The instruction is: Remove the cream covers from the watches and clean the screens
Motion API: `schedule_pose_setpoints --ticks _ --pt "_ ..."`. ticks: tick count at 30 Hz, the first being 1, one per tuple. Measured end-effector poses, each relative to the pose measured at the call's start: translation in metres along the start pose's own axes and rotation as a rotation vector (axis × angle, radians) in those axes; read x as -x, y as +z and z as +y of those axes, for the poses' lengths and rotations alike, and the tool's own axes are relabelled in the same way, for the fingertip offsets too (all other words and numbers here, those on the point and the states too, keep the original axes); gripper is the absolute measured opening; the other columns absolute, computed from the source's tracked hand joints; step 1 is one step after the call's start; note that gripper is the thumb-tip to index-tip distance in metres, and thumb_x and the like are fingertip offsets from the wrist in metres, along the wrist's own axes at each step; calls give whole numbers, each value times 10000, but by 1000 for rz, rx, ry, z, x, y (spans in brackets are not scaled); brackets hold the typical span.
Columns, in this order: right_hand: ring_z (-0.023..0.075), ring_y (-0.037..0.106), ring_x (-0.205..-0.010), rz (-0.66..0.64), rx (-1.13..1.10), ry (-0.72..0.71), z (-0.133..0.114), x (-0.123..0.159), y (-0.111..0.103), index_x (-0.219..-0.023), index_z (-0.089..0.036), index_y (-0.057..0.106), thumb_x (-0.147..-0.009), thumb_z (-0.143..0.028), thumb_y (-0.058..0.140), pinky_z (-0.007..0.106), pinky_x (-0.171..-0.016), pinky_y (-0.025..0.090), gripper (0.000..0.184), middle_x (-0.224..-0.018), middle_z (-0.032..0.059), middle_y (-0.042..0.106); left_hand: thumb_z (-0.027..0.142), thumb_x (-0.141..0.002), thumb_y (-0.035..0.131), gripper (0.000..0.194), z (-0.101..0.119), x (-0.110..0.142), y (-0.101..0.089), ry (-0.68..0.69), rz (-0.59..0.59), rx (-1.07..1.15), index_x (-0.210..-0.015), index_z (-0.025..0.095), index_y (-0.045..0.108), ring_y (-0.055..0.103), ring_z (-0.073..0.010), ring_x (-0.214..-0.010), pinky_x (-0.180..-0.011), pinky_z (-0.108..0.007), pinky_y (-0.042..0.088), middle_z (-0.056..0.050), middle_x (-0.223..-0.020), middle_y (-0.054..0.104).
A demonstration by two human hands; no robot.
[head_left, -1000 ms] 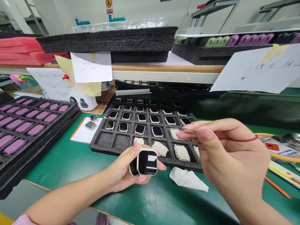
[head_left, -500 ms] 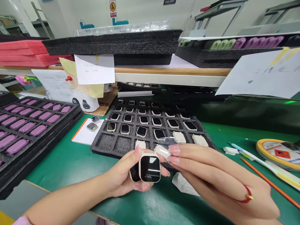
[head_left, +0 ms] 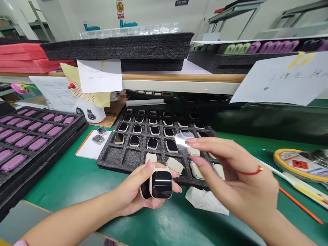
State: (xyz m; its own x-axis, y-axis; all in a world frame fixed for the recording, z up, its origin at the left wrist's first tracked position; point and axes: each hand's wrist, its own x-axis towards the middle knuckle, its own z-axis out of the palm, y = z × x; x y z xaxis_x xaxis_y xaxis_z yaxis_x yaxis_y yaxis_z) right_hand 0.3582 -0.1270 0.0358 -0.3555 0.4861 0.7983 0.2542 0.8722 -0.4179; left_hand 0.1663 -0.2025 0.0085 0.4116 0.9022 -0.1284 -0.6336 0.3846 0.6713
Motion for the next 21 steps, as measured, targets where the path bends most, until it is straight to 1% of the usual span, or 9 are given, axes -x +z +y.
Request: schedule_pose_setpoints --ticks 2,4,7,9,11,13,15,18,21 --pt "251 687 -1140 -118 -48 -83 -7 1 -1 -1253 -273 638 -846 -23 603 393 -955 596 479 -1233 90 706 635 -804 701 526 0 0 1 -10 9 -7 -975 139 752 442 -40 -394 -355 -183 197 -86 -797 738" --pt "243 682 -1164 -267 -92 -142 -10 1 -2 -1297 -278 631 -847 -11 517 371 -925 616 536 -1345 97 653 649 -800 697 557 1 0 2 -26 11 -26 -970 121 744 434 -41 -394 -356 -187 192 -82 -766 728" --pt "226 711 -1106 -379 -59 -41 -4 0 -1 -1125 -276 724 -870 -40 453 362 -876 634 440 -1307 74 678 643 -817 681 552 0 0 2 -26 -4 -47 -979 119 735 425 -41 -388 -347 -189 190 -84 -769 729" --pt "234 706 -1115 -336 5 79 3 0 2 -1031 -261 745 -893 -61 460 383 -878 633 374 -1256 73 698 615 -837 674 507 0 1 2 -14 -16 -39 -988 135 734 414 -38 -380 -341 -185 194 -85 -796 739" --pt "246 679 -1168 -240 29 131 8 0 4 -1087 -266 733 -908 -68 481 412 -908 621 367 -1262 79 690 591 -842 682 473 0 1 1 -10 -20 -29 -976 140 734 410 -35 -377 -339 -181 200 -86 -808 744" --pt "241 672 -1176 -110 7 108 7 0 3 -1181 -293 703 -909 -51 524 416 -945 606 406 -1260 71 694 584 -838 690 464 -1 1 1 -5 -20 -25 -973 142 735 419 -37 -379 -338 -179 204 -87 -810 745" --pt "217 719 -1069 -17 -12 1 0 1 -2 -1203 -330 701 -877 -20 606 365 -926 619 460 -1170 39 739 592 -840 684 465 0 1 1 -6 -19 -27 -980 150 732 426 -39 -382 -341 -179 207 -85 -821 745" --pt "196 764 -906 -125 -55 -111 -15 7 -13 -1220 -350 709 -859 -55 686 279 -833 650 466 -1061 2 783 623 -845 657 478 0 0 0 -16 -17 -22 -956 162 718 442 -46 -391 -348 -178 211 -61 -768 716" --pt "207 767 -923 -224 -99 -27 -28 19 -16 -1209 -363 721 -992 -205 535 294 -840 654 327 -1045 2 787 629 -860 633 485 0 0 0 -27 -23 -20 -902 150 698 453 -56 -392 -346 -170 214 -12 -619 610"
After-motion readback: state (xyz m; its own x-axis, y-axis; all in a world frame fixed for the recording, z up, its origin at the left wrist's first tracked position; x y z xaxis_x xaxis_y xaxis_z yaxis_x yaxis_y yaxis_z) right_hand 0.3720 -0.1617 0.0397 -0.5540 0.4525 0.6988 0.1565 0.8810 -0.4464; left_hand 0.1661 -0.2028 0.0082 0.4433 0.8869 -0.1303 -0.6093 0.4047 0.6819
